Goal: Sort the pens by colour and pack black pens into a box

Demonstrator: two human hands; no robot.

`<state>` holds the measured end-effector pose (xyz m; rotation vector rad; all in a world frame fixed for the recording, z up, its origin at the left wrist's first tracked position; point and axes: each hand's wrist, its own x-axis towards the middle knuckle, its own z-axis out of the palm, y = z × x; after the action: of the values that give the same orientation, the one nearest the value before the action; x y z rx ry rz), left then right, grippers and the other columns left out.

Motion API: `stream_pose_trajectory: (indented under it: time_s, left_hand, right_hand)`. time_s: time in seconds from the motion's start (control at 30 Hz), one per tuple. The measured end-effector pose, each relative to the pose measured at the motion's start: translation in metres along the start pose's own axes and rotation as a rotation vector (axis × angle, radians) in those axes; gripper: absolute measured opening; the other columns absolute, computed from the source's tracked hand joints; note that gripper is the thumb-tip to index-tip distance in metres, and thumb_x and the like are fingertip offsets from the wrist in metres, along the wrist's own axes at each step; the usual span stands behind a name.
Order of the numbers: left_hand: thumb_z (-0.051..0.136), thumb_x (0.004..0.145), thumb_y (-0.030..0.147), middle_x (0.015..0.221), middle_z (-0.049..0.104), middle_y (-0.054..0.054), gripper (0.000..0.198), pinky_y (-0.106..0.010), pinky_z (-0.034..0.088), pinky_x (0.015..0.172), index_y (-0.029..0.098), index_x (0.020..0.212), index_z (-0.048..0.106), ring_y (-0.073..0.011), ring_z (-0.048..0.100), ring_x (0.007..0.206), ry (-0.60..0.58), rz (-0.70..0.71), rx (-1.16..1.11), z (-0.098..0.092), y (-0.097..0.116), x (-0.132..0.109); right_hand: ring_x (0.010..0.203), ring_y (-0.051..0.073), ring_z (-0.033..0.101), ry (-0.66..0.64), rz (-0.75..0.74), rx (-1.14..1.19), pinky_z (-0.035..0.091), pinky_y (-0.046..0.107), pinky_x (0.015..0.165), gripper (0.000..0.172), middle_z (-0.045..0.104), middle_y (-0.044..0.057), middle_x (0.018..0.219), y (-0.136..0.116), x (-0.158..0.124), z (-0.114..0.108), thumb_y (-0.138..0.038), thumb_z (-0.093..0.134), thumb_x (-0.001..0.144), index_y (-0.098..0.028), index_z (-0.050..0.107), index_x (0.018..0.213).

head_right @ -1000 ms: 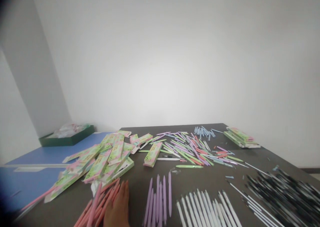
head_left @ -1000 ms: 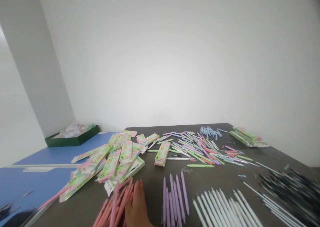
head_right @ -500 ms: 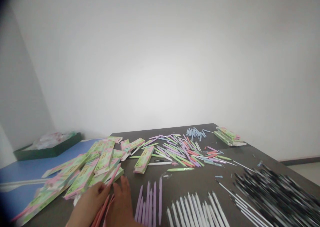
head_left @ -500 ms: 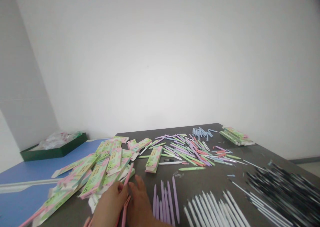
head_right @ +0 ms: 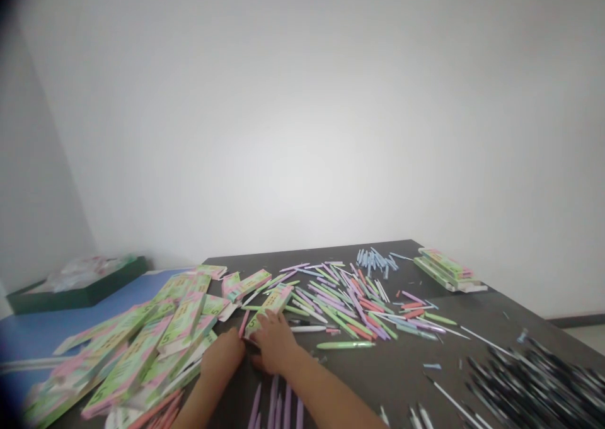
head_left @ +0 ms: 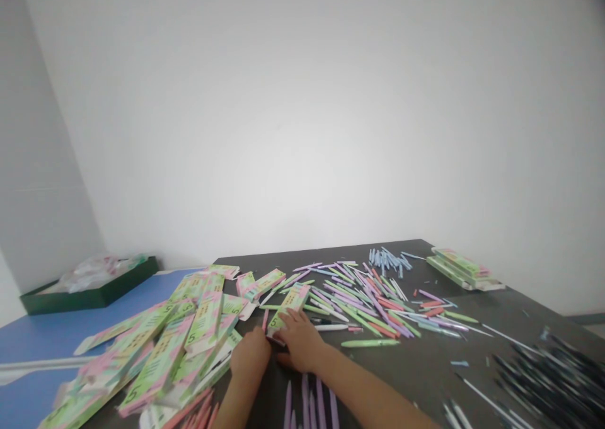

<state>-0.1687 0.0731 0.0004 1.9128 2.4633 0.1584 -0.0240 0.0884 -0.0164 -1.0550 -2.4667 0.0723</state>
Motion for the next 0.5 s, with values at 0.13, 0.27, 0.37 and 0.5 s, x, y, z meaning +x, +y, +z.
stream_pose_trajectory:
  time_s: [0.13,0.27,0.37,0.5]
  left_hand:
    - [0.049,0.089,0.037,0.092,0.065,-0.004,0.028,-0.037,0.051,0.078,0.014,0.102,0.057,-0.0157,0.063,0.083,0.009,-0.012,0.028,0.000,-0.003,0.006]
    - [0.046,0.090,0.036,0.090,0.066,-0.004,0.028,-0.039,0.050,0.079,0.013,0.103,0.057,-0.0164,0.063,0.082,0.015,-0.023,-0.005,-0.006,-0.003,0.002]
    - [0.040,0.093,0.034,0.088,0.066,-0.005,0.029,-0.042,0.048,0.082,0.013,0.105,0.055,-0.0180,0.064,0.083,0.015,-0.024,-0.084,-0.012,-0.001,-0.004]
    - [0.043,0.090,0.029,0.091,0.067,-0.008,0.023,-0.043,0.044,0.089,0.012,0.091,0.059,-0.0199,0.063,0.090,-0.063,-0.003,-0.311,-0.018,0.007,-0.009]
  right_hand:
    - [0.105,0.026,0.052,0.052,-0.008,-0.168,0.042,0.042,0.089,0.019,0.063,0.013,0.104,-0.011,0.002,0.005,-0.024,0.054,0.084,-0.013,0.068,0.089]
    - [0.091,0.023,0.056,0.102,0.035,-0.259,0.046,0.037,0.076,0.018,0.063,0.009,0.089,-0.010,-0.005,0.006,-0.019,0.050,0.087,-0.015,0.067,0.084]
    - [0.082,0.020,0.057,0.146,0.024,-0.298,0.046,0.033,0.069,0.016,0.062,0.008,0.085,-0.005,-0.015,0.004,-0.016,0.048,0.087,-0.014,0.064,0.086]
    - [0.069,0.016,0.057,0.201,0.032,-0.322,0.043,0.026,0.054,0.011,0.060,0.006,0.087,0.008,-0.024,-0.010,-0.014,0.049,0.086,-0.015,0.059,0.089]
